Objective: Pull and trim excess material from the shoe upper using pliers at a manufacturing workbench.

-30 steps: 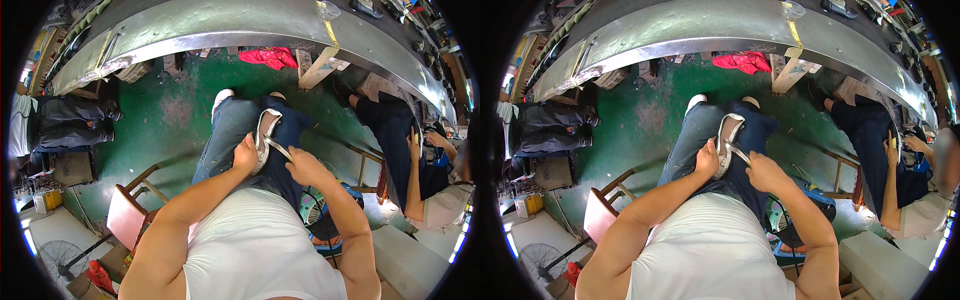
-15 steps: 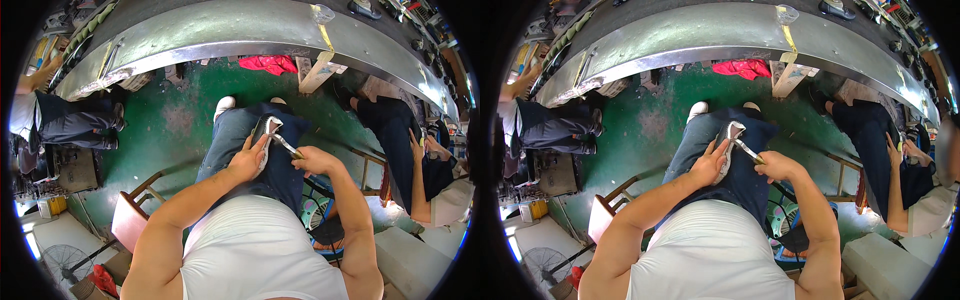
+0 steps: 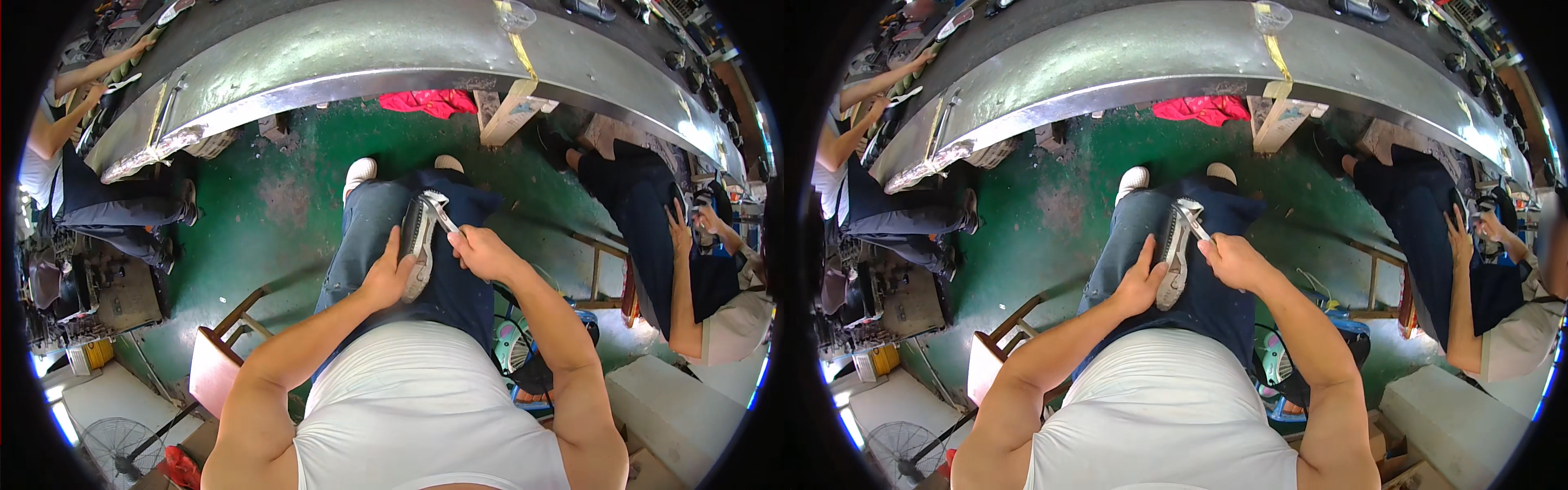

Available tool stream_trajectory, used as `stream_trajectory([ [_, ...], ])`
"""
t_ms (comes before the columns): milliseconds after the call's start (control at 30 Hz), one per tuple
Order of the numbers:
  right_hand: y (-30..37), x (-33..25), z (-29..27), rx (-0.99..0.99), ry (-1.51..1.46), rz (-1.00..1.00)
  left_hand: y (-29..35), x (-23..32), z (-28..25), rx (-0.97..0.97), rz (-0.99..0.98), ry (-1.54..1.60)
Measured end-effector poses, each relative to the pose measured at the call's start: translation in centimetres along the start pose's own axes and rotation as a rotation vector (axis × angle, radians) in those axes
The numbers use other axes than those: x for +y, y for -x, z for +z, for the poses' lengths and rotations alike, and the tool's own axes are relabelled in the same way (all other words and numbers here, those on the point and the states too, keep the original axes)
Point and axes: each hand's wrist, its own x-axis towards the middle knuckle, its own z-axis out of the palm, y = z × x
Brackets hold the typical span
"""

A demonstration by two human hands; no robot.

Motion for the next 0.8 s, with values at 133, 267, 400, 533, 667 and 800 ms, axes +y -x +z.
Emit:
stream_trajectory([
  [133,1.4,1.1,2.7,-0.071,0.083,-0.011,-0.9,-0.8,-0.6,-0.061,0.089,-0.023],
  [267,2.1,-0.9,1.5,-0.109,-0.031,0.001,-1.4,-0.1,-1.5,-0.128,0.023,-0.012],
  [400,3.2,1.0,3.4,-0.06,0.263,-0.078,-1.6,0.3,-1.8,-0.162,0.001,-0.039],
  [533,3.9,0.3,2.5,-0.056,0.034,0.047,-1.8,-0.6,-1.5,-0.139,-0.028,0.007],
  [667,3.2,0.1,3.7,0.092,0.058,0.016,-1.4,0.8,-1.5,-0.138,0.001,0.092],
  [800,1.8,1.3,3.2,-0.066,-0.267,0.168,-1.3,1.6,-0.8,-0.014,-0.056,-0.038],
])
